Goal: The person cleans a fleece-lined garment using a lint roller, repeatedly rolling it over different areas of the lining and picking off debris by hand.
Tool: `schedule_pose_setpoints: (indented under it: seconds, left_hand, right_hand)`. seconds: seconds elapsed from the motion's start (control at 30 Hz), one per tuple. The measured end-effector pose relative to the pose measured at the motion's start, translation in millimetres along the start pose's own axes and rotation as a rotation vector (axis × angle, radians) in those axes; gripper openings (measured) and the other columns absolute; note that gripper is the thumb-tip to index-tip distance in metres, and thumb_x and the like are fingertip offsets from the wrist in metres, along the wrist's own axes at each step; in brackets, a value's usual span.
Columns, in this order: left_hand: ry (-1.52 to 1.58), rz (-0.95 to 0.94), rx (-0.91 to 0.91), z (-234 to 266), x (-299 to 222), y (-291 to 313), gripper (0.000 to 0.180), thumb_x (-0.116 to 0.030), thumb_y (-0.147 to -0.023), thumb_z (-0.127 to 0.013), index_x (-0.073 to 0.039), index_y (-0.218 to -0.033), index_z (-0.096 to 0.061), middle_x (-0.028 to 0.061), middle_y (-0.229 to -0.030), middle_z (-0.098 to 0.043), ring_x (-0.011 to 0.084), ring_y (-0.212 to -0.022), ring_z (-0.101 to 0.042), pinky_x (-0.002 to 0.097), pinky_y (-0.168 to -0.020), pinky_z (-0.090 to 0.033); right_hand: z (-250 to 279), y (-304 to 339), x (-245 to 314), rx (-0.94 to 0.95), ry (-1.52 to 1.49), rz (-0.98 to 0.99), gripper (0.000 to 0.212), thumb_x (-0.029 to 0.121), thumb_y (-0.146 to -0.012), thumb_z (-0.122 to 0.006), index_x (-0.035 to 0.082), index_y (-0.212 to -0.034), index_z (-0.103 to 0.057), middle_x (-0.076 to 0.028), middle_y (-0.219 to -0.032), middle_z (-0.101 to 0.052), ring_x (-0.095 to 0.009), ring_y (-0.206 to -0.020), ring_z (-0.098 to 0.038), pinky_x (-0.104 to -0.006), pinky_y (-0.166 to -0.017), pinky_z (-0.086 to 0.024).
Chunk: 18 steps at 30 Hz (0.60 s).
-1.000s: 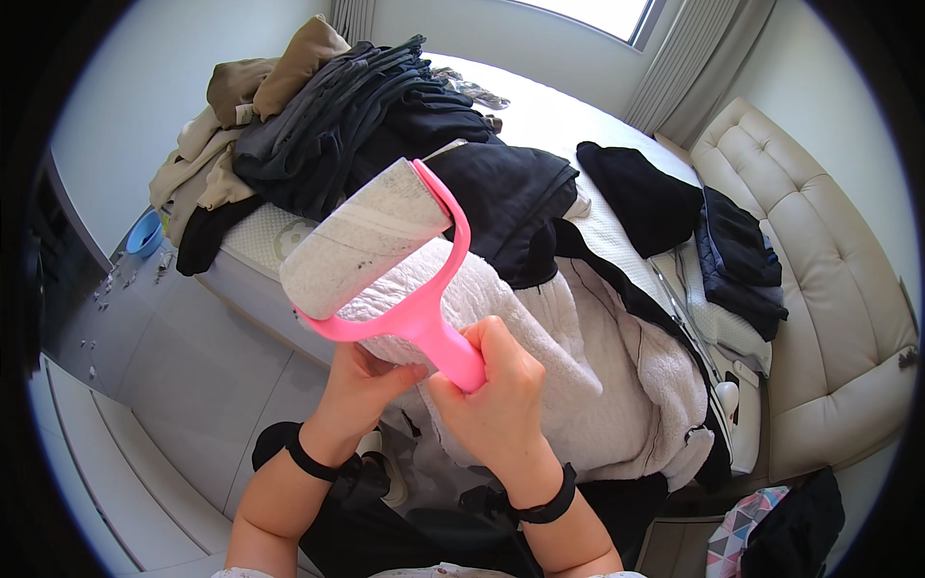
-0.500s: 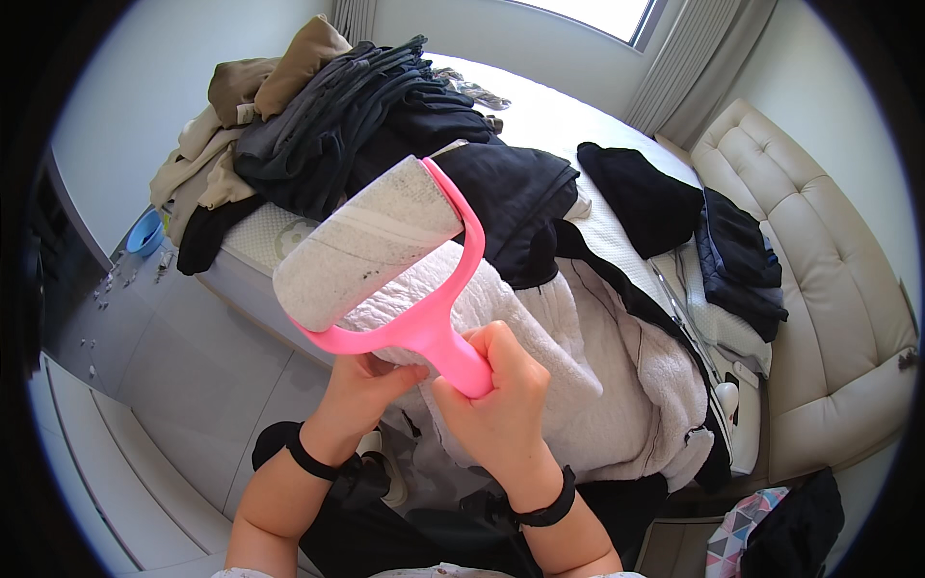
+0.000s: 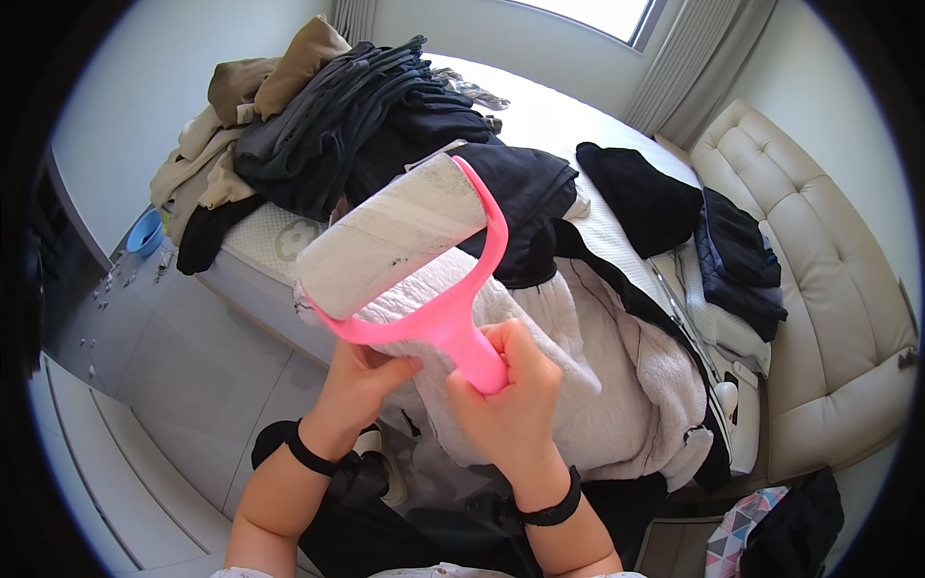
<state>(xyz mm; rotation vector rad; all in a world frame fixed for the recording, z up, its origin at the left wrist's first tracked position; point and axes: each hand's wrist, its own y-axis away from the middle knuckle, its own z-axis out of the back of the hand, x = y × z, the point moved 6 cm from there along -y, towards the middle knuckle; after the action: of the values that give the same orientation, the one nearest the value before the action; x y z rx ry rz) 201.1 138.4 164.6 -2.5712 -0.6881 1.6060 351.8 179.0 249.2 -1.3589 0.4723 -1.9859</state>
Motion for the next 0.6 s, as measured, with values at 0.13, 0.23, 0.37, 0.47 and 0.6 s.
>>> schedule_pose_setpoints:
  seconds: [0.13,0.23,0.37,0.47,0.6]
  left_hand:
    - [0.145,0.039,-0.013,-2,1,-2,0.051,0.010,-0.079,-0.063,0.002,-0.128,-0.050,0.0098,-0.121,-0.060,0.0188,-0.112,-0.059,0.0343,-0.095,-0.047]
    - [0.202,0.180,-0.025,3,7,-2,0.049,0.010,-0.081,-0.059,0.001,-0.128,-0.050,0.0097,-0.119,-0.061,0.0199,-0.109,-0.061,0.0343,-0.093,-0.049]
    - [0.265,0.207,-0.048,14,11,-4,0.050,0.009,-0.083,-0.055,-0.001,-0.132,-0.047,0.0098,-0.119,-0.060,0.0208,-0.108,-0.061,0.0338,-0.091,-0.049]
    - [0.344,0.184,-0.107,13,9,-6,0.048,0.009,-0.080,-0.054,-0.003,-0.127,-0.051,0.0092,-0.125,-0.058,0.0219,-0.110,-0.061,0.0316,-0.090,-0.049]
    - [0.440,0.196,-0.171,26,14,-7,0.047,0.006,-0.082,-0.051,-0.003,-0.127,-0.050,0.0111,-0.129,-0.057,0.0246,-0.118,-0.057,0.0373,-0.098,-0.047]
  right_hand:
    - [-7,-1,-17,0.048,-0.007,-0.038,0.016,-0.005,-0.066,-0.062,0.000,-0.079,-0.053,-0.010,-0.068,-0.059,-0.019,-0.057,-0.056,-0.0293,-0.056,-0.046]
    - [-11,1,-23,0.048,0.023,-0.032,0.017,-0.005,-0.066,-0.062,0.000,-0.080,-0.054,-0.010,-0.068,-0.059,-0.022,-0.057,-0.056,-0.0300,-0.056,-0.046]
    - [-3,5,-20,0.102,-0.126,-0.114,0.014,0.003,-0.075,-0.068,0.000,-0.083,-0.057,-0.004,-0.068,-0.058,-0.011,-0.062,-0.055,-0.0263,-0.058,-0.045]
    - [-1,12,-32,0.208,-0.321,-0.339,0.015,0.009,-0.085,-0.068,-0.001,-0.093,-0.061,0.000,-0.070,-0.057,-0.005,-0.065,-0.052,-0.0232,-0.059,-0.043]
    - [6,39,-56,0.359,-0.349,-0.483,0.022,0.012,-0.092,-0.064,-0.003,-0.109,-0.065,0.001,-0.071,-0.057,-0.004,-0.065,-0.050,-0.0217,-0.060,-0.042]
